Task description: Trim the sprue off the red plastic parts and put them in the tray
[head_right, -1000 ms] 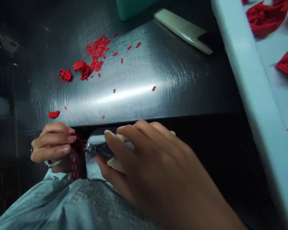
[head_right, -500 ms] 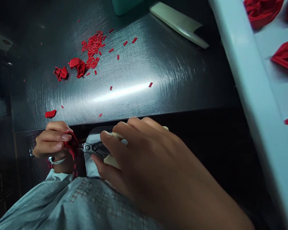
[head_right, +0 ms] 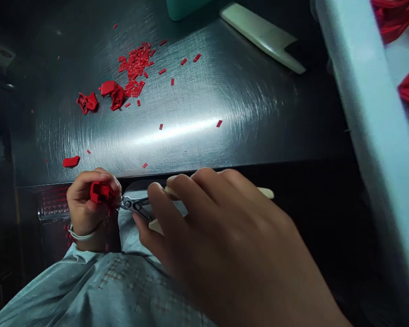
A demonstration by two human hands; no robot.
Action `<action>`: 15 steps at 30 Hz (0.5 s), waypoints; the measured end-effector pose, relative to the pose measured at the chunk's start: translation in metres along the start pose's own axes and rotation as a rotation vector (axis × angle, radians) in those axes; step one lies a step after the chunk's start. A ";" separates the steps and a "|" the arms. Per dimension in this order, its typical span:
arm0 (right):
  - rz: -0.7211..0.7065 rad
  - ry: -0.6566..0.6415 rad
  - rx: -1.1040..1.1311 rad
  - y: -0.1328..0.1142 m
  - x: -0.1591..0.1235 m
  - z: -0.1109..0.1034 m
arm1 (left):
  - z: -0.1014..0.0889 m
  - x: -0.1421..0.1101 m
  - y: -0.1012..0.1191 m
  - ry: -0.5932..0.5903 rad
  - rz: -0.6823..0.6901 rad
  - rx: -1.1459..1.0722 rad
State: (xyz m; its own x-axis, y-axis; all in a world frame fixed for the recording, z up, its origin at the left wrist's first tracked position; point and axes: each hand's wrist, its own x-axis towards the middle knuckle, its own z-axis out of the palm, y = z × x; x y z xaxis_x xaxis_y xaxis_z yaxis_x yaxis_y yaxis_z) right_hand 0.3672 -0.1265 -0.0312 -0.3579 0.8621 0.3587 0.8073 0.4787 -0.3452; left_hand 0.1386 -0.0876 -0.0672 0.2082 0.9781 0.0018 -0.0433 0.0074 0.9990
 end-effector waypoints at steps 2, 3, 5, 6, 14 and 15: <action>0.013 0.003 -0.008 -0.002 0.001 -0.001 | 0.004 -0.001 0.004 -0.050 0.056 -0.082; 0.032 -0.007 -0.001 -0.003 0.001 -0.001 | 0.005 -0.001 0.005 -0.063 0.065 -0.106; 0.056 -0.022 0.015 -0.005 0.000 -0.001 | 0.005 -0.001 0.005 -0.061 0.042 -0.113; 0.063 -0.028 0.022 -0.006 -0.001 -0.001 | 0.004 -0.001 0.005 -0.057 0.029 -0.104; 0.063 -0.116 0.000 -0.006 0.002 -0.006 | 0.000 -0.004 0.004 -0.080 -0.050 -0.134; 0.054 -0.111 -0.011 -0.005 0.003 -0.006 | -0.001 -0.005 0.004 -0.069 -0.052 -0.128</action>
State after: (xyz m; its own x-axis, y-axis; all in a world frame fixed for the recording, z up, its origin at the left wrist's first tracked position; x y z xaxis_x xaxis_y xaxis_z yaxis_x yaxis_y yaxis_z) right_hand 0.3651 -0.1273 -0.0229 -0.3634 0.8998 0.2416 0.8315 0.4302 -0.3515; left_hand 0.1368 -0.0919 -0.0628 0.2800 0.9590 -0.0427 -0.1543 0.0888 0.9840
